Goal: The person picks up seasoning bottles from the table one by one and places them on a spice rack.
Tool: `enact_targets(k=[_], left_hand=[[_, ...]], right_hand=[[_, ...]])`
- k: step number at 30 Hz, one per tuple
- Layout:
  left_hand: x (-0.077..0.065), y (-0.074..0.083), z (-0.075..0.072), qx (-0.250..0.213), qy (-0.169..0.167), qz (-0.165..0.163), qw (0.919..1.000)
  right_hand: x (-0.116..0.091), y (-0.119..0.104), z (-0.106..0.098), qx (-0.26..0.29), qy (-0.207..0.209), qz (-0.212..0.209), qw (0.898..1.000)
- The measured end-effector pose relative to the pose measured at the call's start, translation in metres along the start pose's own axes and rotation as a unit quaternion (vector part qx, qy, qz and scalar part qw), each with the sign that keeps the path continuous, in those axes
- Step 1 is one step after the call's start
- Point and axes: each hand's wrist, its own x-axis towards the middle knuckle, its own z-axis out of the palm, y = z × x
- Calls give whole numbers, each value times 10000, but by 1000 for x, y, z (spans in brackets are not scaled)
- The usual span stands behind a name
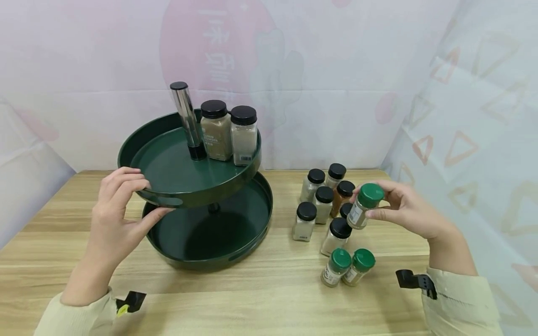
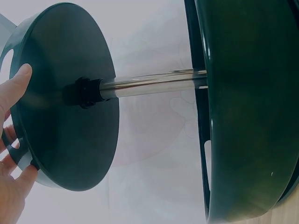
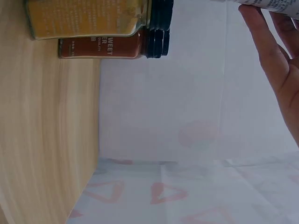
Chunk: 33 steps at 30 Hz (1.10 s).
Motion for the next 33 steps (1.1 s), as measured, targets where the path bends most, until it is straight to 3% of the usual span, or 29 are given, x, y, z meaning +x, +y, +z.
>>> enact_targets(k=[12,33], left_hand=[[1,1,-1,-27,-31,-79,10000],[0,0,0,-17,-11,21,10000]], right_hand=[[43,-23,6,-531,-186,430,9975],[121,-42,42,-345,344,-372,9981]])
